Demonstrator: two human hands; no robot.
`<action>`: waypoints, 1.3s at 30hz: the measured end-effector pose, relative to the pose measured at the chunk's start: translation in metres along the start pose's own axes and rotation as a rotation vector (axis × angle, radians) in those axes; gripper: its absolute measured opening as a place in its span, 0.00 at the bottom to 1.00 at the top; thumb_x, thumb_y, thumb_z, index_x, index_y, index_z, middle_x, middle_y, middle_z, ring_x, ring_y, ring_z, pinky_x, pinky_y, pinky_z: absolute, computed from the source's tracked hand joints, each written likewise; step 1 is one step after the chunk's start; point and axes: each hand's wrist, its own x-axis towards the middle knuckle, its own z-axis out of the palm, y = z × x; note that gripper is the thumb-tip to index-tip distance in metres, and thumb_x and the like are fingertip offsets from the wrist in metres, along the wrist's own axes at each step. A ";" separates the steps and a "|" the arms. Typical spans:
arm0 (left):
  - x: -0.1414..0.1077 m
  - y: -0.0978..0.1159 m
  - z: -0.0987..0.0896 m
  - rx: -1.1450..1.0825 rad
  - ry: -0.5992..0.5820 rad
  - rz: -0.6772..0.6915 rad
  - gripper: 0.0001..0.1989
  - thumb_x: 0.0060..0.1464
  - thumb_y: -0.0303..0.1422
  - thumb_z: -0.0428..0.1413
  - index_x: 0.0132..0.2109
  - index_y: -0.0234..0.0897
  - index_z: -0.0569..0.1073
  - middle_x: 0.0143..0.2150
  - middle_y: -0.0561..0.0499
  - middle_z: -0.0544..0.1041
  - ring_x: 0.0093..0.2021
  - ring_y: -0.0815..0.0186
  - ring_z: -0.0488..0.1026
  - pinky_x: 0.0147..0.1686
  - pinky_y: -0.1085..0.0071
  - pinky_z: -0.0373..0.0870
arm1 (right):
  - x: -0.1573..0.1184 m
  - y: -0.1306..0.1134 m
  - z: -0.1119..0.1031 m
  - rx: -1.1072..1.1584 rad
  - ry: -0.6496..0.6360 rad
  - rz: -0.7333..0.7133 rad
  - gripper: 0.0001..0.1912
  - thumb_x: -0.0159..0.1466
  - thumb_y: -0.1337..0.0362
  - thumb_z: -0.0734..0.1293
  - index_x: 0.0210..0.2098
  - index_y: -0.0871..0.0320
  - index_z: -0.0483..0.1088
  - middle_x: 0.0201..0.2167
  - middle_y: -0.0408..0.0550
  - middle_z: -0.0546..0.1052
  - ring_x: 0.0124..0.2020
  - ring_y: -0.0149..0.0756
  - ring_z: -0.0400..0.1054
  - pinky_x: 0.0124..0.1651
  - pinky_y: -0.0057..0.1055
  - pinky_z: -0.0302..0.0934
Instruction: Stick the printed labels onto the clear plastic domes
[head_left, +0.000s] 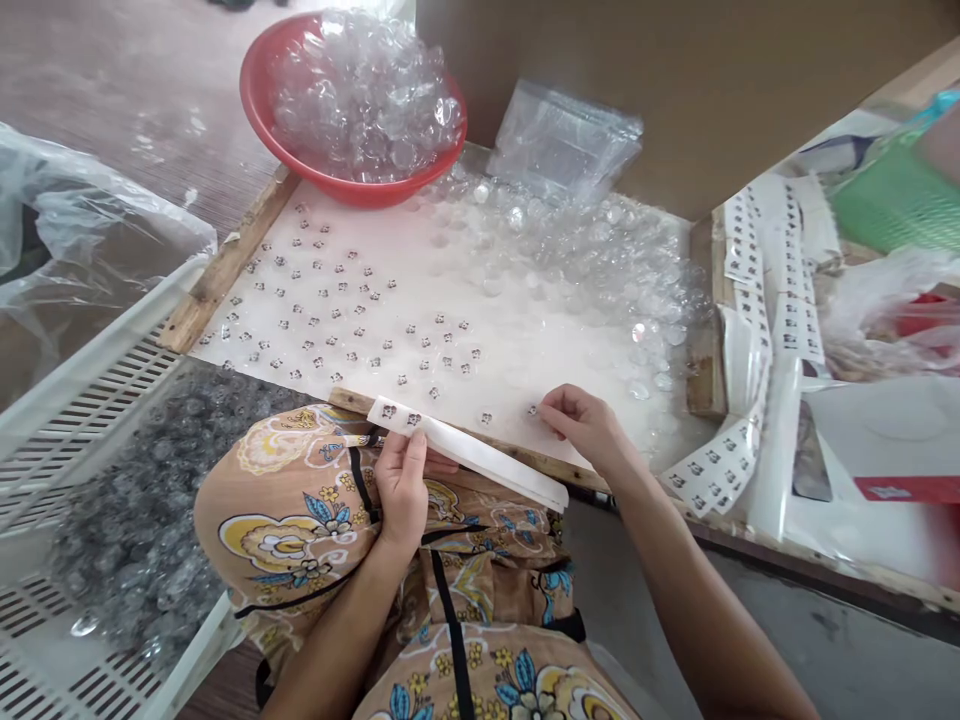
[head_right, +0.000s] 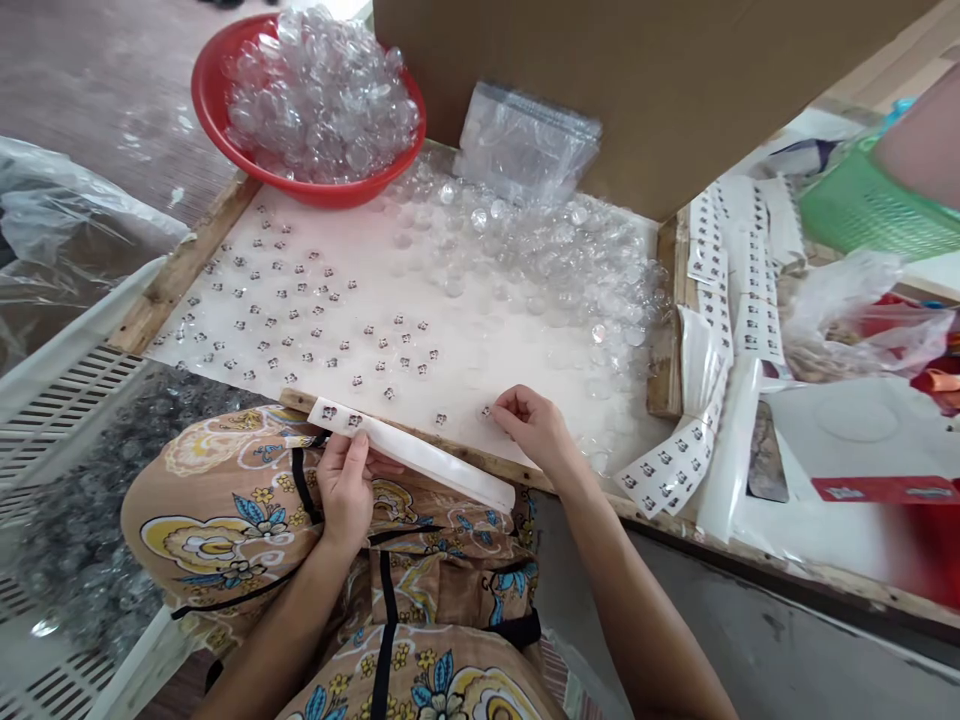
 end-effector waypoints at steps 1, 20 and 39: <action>0.000 0.000 0.000 0.005 0.000 0.003 0.15 0.56 0.45 0.59 0.39 0.36 0.74 0.22 0.56 0.75 0.18 0.67 0.74 0.18 0.73 0.75 | 0.001 0.000 0.001 -0.012 -0.001 0.000 0.14 0.56 0.52 0.68 0.27 0.56 0.67 0.19 0.39 0.66 0.21 0.28 0.57 0.23 0.28 0.52; -0.001 0.001 -0.001 0.062 0.032 -0.006 0.16 0.56 0.45 0.59 0.40 0.36 0.76 0.28 0.53 0.77 0.28 0.64 0.78 0.28 0.69 0.78 | 0.018 -0.049 0.053 -0.354 -0.012 -0.317 0.03 0.62 0.66 0.64 0.36 0.56 0.68 0.28 0.46 0.77 0.30 0.36 0.71 0.35 0.32 0.62; 0.000 0.007 0.005 0.077 -0.055 0.002 0.16 0.50 0.40 0.64 0.41 0.35 0.73 0.31 0.51 0.79 0.28 0.66 0.77 0.27 0.72 0.76 | -0.007 -0.082 0.069 -0.017 -0.032 -0.587 0.03 0.64 0.64 0.66 0.32 0.54 0.70 0.36 0.48 0.74 0.39 0.36 0.70 0.40 0.34 0.66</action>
